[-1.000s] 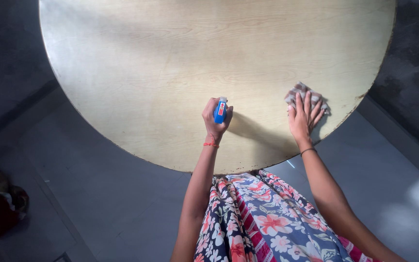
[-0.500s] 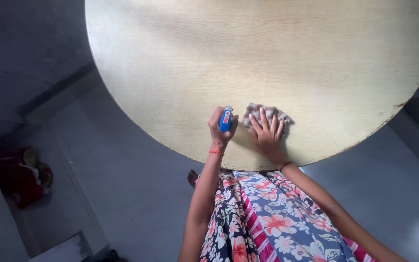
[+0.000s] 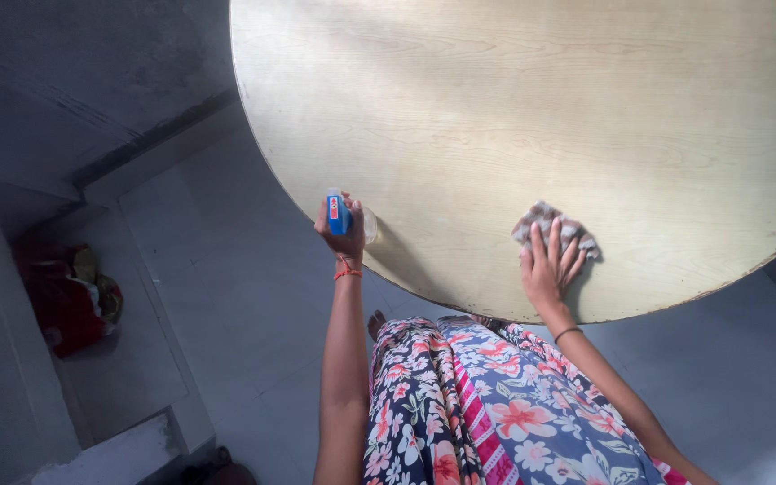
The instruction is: The person cleans a large round wooden table by applying a liquid from a small blue bottle and wiping the surface with a cloth. The person moves around the table to cover different areas, holding the bottle in one hand and the cloth in the other.
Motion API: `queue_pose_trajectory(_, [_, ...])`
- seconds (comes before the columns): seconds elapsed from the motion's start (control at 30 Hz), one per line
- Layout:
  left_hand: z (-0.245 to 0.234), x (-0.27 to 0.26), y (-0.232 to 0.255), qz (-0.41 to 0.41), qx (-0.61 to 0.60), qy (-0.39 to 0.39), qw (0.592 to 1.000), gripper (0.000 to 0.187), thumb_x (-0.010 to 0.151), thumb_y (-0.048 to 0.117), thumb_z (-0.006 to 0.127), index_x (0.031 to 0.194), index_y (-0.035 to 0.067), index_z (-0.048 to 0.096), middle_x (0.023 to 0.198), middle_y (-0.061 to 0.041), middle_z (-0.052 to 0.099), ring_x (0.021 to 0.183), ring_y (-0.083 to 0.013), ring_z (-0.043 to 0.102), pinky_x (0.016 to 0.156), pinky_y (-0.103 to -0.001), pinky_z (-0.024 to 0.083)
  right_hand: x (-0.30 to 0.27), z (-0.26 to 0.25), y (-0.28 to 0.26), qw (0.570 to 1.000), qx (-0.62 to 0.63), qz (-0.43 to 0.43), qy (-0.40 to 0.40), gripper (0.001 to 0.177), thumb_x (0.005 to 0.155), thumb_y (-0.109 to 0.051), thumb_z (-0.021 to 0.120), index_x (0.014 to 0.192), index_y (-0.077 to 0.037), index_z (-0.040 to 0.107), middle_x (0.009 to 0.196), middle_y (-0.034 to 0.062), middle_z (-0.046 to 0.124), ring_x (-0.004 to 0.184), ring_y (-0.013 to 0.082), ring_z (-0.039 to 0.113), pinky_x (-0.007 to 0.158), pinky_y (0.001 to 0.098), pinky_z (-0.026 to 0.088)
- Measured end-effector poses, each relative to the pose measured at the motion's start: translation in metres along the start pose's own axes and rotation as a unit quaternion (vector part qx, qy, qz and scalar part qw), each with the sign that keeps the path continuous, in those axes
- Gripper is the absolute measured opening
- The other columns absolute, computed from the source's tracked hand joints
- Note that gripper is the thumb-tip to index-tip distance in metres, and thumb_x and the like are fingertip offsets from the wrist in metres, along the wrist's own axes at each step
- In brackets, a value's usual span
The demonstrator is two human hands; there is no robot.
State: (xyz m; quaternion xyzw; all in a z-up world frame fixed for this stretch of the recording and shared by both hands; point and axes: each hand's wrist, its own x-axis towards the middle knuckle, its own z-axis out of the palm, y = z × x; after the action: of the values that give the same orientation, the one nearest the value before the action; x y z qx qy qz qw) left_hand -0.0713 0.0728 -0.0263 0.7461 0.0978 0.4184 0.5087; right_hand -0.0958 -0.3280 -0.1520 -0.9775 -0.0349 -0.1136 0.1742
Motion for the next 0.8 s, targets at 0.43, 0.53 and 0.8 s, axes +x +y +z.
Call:
queue_pose_trajectory(0.43, [-0.022,0.042,-0.024,0.071,-0.011,-0.023,0.997,0.014,0.084,0.007,0.073,0.092,0.001,0.063,0.085,-0.012,0.069,0.081,-0.0296,0.072,0.077,-0.039,0.058,0.050,0.053,-0.172,0.975,-0.002,-0.189,-0.118,0.054,0.102,-0.050,0.045,0.154,-0.038,0.043,0.172,-0.0017,0.019,0.156,0.0402,0.010,0.122,0.0655,-0.002])
queue_pose_trajectory(0.53, [-0.030,0.054,-0.031,0.072,-0.021,-0.024,0.997,0.013,0.085,0.007,0.072,0.093,0.002,0.063,0.087,-0.013,0.069,0.082,-0.0300,0.072,0.078,-0.039,0.058,0.093,0.057,-0.166,0.983,0.015,-0.143,-0.110,0.054,0.104,-0.049,0.042,0.156,-0.035,0.043,0.172,-0.0026,0.017,0.156,0.0408,0.010,0.122,0.0638,-0.004])
queue_pose_trajectory(0.8, [-0.050,0.098,-0.055,0.057,-0.020,-0.059,0.996,0.017,0.083,0.010,0.074,0.094,0.001,0.065,0.085,-0.012,0.070,0.075,-0.0291,0.071,0.072,-0.038,0.056,0.040,0.047,-0.120,1.000,0.005,-0.009,-0.010,0.058,0.103,-0.045,0.047,0.159,-0.029,0.043,0.173,0.0012,0.021,0.155,0.0479,0.016,0.122,0.0647,0.000])
